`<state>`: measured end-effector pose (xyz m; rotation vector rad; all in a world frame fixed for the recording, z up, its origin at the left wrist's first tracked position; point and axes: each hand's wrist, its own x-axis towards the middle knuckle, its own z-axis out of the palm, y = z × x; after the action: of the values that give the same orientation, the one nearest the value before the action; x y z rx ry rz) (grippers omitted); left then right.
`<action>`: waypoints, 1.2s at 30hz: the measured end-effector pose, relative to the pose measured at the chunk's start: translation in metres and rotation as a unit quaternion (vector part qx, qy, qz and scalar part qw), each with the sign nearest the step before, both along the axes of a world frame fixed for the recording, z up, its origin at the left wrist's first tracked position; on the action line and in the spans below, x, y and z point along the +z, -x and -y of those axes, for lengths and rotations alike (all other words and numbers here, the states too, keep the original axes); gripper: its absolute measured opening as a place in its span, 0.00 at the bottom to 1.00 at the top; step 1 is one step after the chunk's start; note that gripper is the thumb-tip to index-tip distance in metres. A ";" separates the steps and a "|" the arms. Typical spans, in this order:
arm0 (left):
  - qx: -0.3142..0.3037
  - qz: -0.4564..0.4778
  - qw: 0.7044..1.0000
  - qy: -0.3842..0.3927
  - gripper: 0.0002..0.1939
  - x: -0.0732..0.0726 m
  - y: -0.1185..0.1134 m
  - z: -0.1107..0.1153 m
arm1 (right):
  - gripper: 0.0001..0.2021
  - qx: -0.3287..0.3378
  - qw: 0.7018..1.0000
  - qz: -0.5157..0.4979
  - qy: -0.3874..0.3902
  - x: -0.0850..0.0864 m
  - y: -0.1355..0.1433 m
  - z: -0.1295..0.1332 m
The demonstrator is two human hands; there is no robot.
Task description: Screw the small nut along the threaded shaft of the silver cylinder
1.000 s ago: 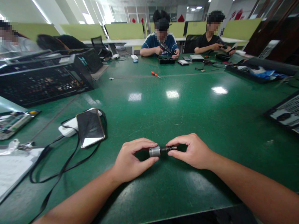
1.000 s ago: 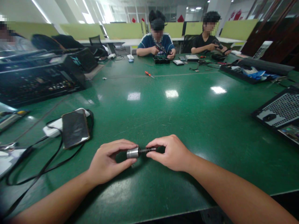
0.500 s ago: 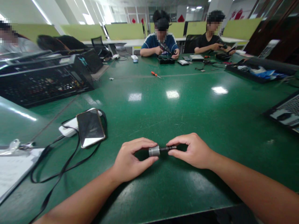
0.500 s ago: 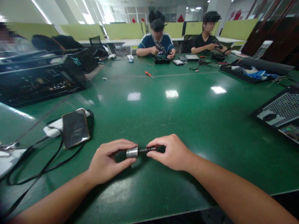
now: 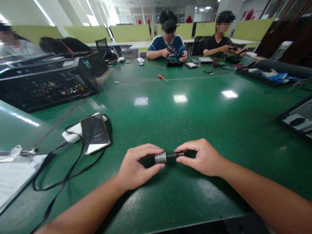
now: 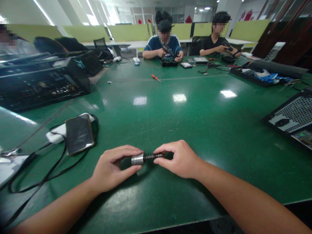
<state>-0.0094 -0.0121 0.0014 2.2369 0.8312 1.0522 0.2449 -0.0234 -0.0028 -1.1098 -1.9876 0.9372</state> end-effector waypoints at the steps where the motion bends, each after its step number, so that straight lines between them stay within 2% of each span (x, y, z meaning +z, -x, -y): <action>1: -0.001 0.001 1.000 0.002 0.14 0.000 0.000 0.000 | 0.07 0.001 1.000 -0.001 0.000 0.000 0.000 0.000; 14: -0.008 0.001 1.000 -0.005 0.15 0.001 0.003 0.001 | 0.06 0.006 0.999 0.007 -0.034 0.003 -0.004 0.002; 36: -0.006 0.010 1.000 -0.002 0.15 0.000 0.004 0.000 | 0.06 -0.003 0.999 0.009 -0.048 0.007 -0.008 0.002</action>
<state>-0.0136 -0.0125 0.0018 2.2280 0.8076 1.0698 0.2531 -0.0256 0.0037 -1.0723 -2.0206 0.8221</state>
